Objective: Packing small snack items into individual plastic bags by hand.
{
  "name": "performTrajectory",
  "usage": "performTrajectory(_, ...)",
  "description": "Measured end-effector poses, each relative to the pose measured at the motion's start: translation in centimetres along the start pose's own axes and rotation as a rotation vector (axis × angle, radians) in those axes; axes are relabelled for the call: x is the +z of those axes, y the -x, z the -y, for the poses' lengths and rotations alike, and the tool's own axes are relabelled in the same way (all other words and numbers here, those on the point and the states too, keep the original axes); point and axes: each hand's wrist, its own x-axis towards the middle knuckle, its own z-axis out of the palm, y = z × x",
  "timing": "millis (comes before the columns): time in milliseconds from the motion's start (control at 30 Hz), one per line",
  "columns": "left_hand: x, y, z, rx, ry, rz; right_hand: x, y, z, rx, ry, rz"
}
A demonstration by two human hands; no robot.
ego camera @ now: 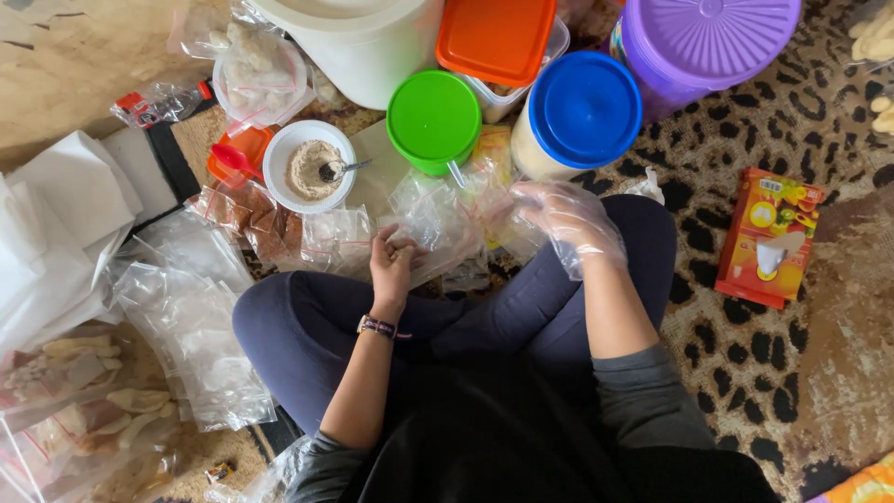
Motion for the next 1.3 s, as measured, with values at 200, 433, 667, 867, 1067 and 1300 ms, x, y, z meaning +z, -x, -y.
performTrajectory(200, 0.4, 0.9, 0.1, 0.129, -0.341, 0.147, 5.9, -7.5, -3.8, 0.105, 0.424, -0.003)
performTrajectory(433, 1.7, 2.6, -0.7, 0.708, -0.86, 0.096, 3.2, -3.0, 2.4, 0.132, 0.283, 0.025)
performTrajectory(667, 5.1, 1.3, 0.5, 1.049, -1.348, 0.283, 3.7, 0.0, 4.3, 0.031, 0.395, -0.247)
performTrajectory(867, 8.4, -1.3, 2.8, 0.843, -1.547, 0.507, 5.8, -3.8, 1.1, 0.155, 0.22, -0.244)
performTrajectory(1067, 9.9, -2.9, 3.0, 0.732, -1.631, 0.507, 7.5, -8.4, -3.2, 0.287, -0.004, -0.215)
performTrajectory(1300, 11.2, -2.6, 1.5, 0.644, -1.607, 0.51, 4.2, -4.8, -4.1, 0.237, 0.02, -0.254)
